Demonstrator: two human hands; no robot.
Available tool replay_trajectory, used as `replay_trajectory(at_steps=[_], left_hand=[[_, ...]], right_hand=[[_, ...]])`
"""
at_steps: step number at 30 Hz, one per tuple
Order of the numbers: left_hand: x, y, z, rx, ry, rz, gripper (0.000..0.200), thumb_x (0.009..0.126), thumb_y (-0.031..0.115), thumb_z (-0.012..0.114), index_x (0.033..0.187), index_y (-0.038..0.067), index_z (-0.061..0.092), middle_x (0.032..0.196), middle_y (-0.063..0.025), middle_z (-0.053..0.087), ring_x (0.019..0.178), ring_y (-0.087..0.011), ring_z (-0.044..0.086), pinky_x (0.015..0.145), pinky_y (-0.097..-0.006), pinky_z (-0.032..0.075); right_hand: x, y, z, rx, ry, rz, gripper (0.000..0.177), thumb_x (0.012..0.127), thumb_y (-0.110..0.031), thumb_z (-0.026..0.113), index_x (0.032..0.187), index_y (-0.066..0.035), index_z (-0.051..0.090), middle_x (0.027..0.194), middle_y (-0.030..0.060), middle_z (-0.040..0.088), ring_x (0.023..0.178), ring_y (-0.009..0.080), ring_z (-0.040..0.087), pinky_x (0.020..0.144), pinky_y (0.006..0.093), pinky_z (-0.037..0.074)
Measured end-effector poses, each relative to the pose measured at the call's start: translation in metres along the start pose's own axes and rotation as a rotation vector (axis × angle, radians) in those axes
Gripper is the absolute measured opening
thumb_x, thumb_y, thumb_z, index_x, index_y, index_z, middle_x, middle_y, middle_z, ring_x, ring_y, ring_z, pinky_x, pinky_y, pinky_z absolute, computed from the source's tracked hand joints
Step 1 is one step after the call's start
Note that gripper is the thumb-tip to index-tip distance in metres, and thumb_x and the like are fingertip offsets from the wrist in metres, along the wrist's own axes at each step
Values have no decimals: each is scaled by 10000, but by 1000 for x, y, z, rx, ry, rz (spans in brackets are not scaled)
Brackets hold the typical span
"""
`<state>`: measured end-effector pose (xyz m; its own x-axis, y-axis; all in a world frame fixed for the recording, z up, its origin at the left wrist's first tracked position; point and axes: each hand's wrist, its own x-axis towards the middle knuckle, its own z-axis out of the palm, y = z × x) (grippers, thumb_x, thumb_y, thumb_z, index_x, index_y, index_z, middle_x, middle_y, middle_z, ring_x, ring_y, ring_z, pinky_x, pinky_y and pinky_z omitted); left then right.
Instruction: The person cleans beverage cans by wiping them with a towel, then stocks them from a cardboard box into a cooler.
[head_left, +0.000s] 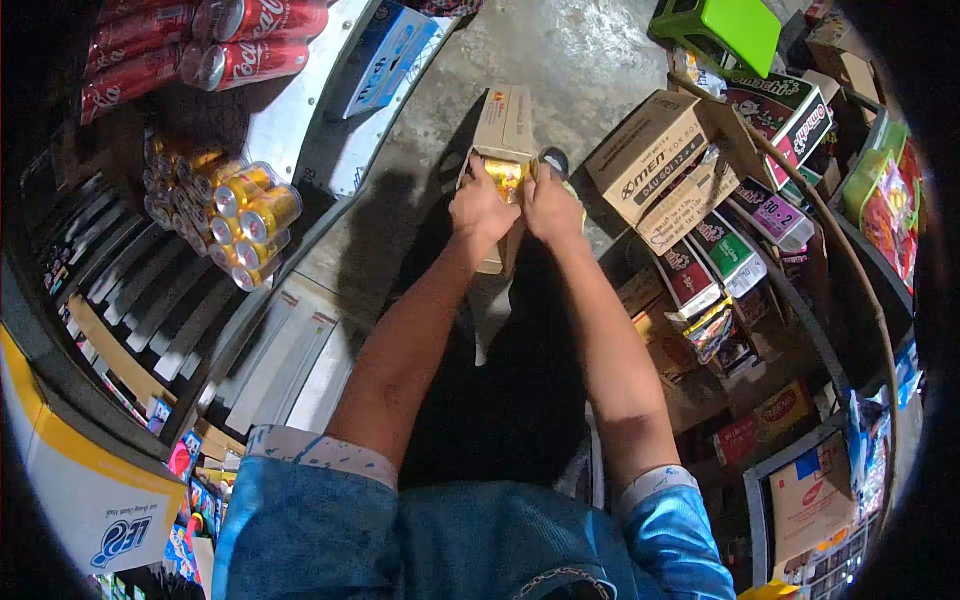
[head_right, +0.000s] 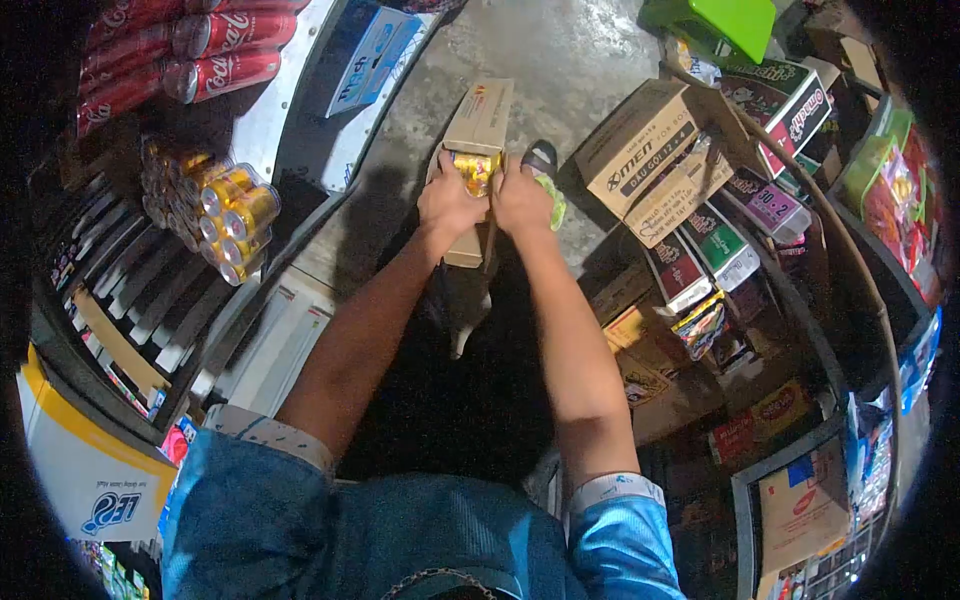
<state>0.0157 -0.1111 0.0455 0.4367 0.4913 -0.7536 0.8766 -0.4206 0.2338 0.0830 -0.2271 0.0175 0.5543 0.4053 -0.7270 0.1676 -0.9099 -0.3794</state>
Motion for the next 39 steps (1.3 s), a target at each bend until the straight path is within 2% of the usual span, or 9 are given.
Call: replay_trajectory(at_steps=[8,11,13,19,24,28,32,36,39], left_hand=[[-27,-33,-43,-124,152,265,1074,647,417,941,1450,36,339,1147,-259,698,1026,-425,724,876,-492,589],[-39,-45,-71,-200,271,441,1004,662,336,953,1441,51,387,1161,-220,703,1009,-414,730,895,-495,587],[-49,-37,-100,-224,194,352,993,664,370,941,1431,45,400,1172,-219,703,1060,-412,717,922,-483,579],[-73,-62,-134,-418,52,78,1067,722,391,929,1517,5,331,1298,-244,652,1200,-346,687,1018,-421,554],[-89,-73,-128,-1042,26,61,996,821,149,896,1559,-17,248,1423,-236,555,1306,-319,593,1086,-412,527],[-112,-70,-142,-1162,-56,-153,997,810,75,876,1577,3,242,1479,-203,507,1329,-299,567,1112,-449,504],[-113,-80,-128,-1243,34,-25,1009,769,126,840,1611,122,282,1447,-176,569,1292,-311,597,1048,-444,532],[-114,-72,-134,-1301,-38,-23,1024,785,52,863,1602,89,246,1493,-191,515,1362,-294,545,1123,-462,493],[-122,-62,-135,-1294,56,-3,993,700,129,837,1570,71,363,1457,-141,544,1354,-299,536,1144,-469,456]], right_hand=[[12,5,-13,506,65,1,564,1106,-503,362,1268,-20,603,1210,320,656,1140,507,614,1005,530,470],[8,7,-22,783,110,17,582,1101,-503,407,1275,10,619,1201,257,674,1163,401,629,1036,457,448],[2,12,-28,1125,54,78,527,1095,-449,457,1275,23,607,1198,147,679,1157,252,615,1040,385,442],[-56,-30,-84,1683,-78,304,489,1098,-426,471,1364,-32,590,1285,116,674,1182,233,650,1052,399,493],[-76,-44,-101,1942,-79,232,493,1080,-451,522,1365,-57,597,1306,99,684,1179,235,668,1036,413,532],[-92,-72,-116,1682,26,137,504,1054,-383,599,1414,-33,553,1315,120,666,1168,236,670,1020,395,536],[-108,-113,-126,999,153,-125,529,1000,-164,691,1467,-8,496,1387,156,631,1241,257,644,1070,383,502],[-127,-147,-117,512,80,-705,637,899,-74,700,1510,-103,526,1615,189,442,1458,372,480,1184,407,398],[-96,-139,-115,265,253,-652,598,900,-246,699,1474,-128,575,1649,196,387,1507,406,396,1214,457,351]])
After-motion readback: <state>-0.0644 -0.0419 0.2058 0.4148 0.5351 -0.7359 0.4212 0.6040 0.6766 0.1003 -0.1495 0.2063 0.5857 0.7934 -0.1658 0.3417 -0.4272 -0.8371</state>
